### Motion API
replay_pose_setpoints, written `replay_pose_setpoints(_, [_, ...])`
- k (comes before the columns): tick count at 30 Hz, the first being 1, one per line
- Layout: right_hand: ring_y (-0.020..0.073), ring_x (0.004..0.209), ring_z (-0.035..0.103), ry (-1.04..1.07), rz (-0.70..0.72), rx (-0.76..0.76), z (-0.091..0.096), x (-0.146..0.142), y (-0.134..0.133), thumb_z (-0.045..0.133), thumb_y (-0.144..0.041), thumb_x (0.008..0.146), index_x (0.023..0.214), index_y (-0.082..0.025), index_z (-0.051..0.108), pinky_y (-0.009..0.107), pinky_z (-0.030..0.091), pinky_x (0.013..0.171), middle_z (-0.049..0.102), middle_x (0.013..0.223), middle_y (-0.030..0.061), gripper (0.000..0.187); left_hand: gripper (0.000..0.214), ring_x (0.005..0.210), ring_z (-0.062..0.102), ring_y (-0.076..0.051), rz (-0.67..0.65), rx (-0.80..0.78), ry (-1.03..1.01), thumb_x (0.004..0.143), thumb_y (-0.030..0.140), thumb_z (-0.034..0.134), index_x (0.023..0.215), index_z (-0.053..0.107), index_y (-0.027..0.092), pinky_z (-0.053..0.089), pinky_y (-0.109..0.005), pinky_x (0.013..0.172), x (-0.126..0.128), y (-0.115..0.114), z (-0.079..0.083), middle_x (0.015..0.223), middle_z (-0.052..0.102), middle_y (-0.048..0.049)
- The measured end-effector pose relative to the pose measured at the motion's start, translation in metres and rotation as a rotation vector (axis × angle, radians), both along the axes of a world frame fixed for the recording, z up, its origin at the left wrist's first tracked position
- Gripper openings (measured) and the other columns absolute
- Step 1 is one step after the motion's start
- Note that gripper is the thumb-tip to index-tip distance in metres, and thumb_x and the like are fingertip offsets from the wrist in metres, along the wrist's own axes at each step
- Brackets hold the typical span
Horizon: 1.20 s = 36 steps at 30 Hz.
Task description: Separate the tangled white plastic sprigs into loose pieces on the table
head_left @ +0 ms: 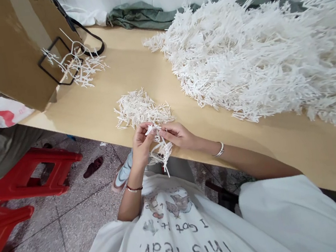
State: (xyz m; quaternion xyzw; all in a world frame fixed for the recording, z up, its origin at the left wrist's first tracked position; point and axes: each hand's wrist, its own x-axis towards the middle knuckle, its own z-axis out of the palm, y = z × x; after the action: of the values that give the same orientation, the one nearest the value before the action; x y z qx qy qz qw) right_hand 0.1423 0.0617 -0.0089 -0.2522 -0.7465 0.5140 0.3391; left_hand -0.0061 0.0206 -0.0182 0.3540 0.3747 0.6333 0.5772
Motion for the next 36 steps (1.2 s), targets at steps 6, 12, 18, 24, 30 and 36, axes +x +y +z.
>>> replay_pose_setpoints(6, [0.0089, 0.057, 0.043, 0.107, -0.034, 0.037, -0.003, -0.001, -0.001, 0.046, -0.039, 0.092, 0.068, -0.016, 0.049, 0.021, 0.034, 0.054, 0.046, 0.062, -0.0017, 0.034, 0.029, 0.051, 0.039, -0.005, -0.063, -0.113, 0.013, 0.077, 0.046, 0.062, 0.074, 0.056, 0.018, 0.038, -0.017, 0.05, -0.001, -0.002, 0.003, 0.063, 0.044, 0.0039])
replay_pose_setpoints(12, [0.0081, 0.056, 0.041, 0.108, -0.007, -0.094, -0.003, -0.003, -0.004, 0.053, -0.043, 0.087, 0.072, -0.016, 0.049, 0.02, 0.033, 0.052, 0.044, 0.063, -0.0028, 0.031, 0.029, 0.057, 0.041, -0.007, -0.157, -0.04, 0.17, 0.079, 0.041, 0.063, 0.067, 0.052, 0.017, 0.036, -0.019, 0.054, -0.003, -0.004, 0.002, 0.063, 0.044, 0.0035])
replay_pose_setpoints(18, [0.0052, 0.049, 0.031, 0.031, 0.102, -0.228, 0.005, -0.001, -0.006, 0.053, -0.044, 0.086, 0.081, -0.014, 0.055, 0.019, 0.025, 0.044, 0.04, 0.061, -0.0048, 0.031, 0.033, 0.055, 0.037, -0.006, -0.103, -0.032, 0.142, 0.075, 0.039, 0.066, 0.058, 0.05, 0.016, 0.034, -0.019, 0.054, -0.003, -0.002, -0.002, 0.058, 0.04, 0.0043])
replay_pose_setpoints(24, [0.006, 0.052, 0.041, 0.125, 0.224, -0.481, 0.008, -0.001, -0.009, 0.058, -0.037, 0.083, 0.083, -0.013, 0.061, 0.018, 0.031, 0.046, 0.05, 0.062, -0.0034, 0.025, 0.033, 0.042, 0.03, -0.002, -0.253, -0.308, -0.121, 0.062, 0.037, 0.076, 0.06, 0.052, 0.015, 0.024, -0.016, 0.04, -0.008, -0.003, 0.005, 0.05, 0.035, 0.0072])
replay_pose_setpoints(30, [0.0059, 0.048, 0.041, 0.245, 0.097, -0.824, 0.008, -0.002, -0.021, 0.06, -0.03, 0.078, 0.07, -0.013, 0.056, 0.02, 0.033, 0.047, 0.049, 0.057, -0.0038, 0.02, 0.035, 0.038, 0.023, 0.0, -0.372, -0.478, -0.405, 0.063, 0.025, 0.076, 0.058, 0.042, 0.015, 0.021, -0.011, 0.035, -0.004, -0.005, 0.009, 0.048, 0.024, 0.0099])
replay_pose_setpoints(36, [0.0042, 0.036, 0.031, 0.344, 0.202, -0.914, 0.008, -0.001, -0.022, 0.056, -0.028, 0.079, 0.062, -0.015, 0.048, 0.019, 0.025, 0.038, 0.04, 0.044, -0.0069, 0.023, 0.028, 0.035, 0.026, -0.001, -0.417, -0.557, -0.497, 0.071, 0.017, 0.069, 0.062, 0.042, 0.016, 0.022, -0.009, 0.034, 0.001, -0.002, 0.012, 0.048, 0.021, 0.0102])
